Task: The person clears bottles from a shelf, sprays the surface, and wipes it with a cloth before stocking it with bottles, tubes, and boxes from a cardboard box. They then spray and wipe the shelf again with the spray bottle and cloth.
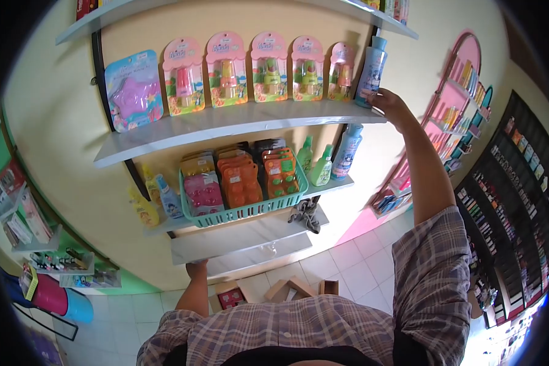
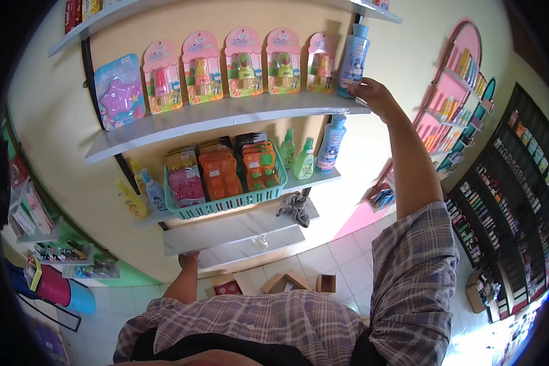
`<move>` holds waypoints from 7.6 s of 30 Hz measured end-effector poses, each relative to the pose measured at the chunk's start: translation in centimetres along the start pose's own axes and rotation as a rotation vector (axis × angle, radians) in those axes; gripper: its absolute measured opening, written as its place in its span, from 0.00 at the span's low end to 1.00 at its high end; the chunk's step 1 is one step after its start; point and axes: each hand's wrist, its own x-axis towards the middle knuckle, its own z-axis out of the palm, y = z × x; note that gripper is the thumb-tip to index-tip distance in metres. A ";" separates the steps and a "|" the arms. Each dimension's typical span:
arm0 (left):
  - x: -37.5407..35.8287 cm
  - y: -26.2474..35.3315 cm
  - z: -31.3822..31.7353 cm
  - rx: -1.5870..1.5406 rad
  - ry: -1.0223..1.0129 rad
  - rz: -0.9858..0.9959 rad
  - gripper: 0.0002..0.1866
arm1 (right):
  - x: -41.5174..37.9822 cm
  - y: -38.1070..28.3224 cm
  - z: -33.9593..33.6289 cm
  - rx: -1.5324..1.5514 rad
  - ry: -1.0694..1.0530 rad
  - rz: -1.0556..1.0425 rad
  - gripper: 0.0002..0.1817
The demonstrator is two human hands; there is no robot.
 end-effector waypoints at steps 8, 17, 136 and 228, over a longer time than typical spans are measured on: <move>2.4 0.1 0.8 -0.311 -0.089 -0.001 0.35 | -0.7 -1.2 0.3 -0.188 0.048 0.111 0.31; -8.5 -5.5 -11.0 -0.989 0.460 -0.727 0.27 | -1.1 5.9 -3.6 -0.223 0.319 -0.127 0.27; 6.5 62.5 -34.6 0.352 0.144 0.686 0.21 | -0.6 -12.8 13.4 -0.939 0.327 -0.223 0.26; 9.7 52.0 -41.0 0.376 0.243 0.346 0.21 | -8.7 -19.6 18.5 -0.703 0.143 -0.394 0.25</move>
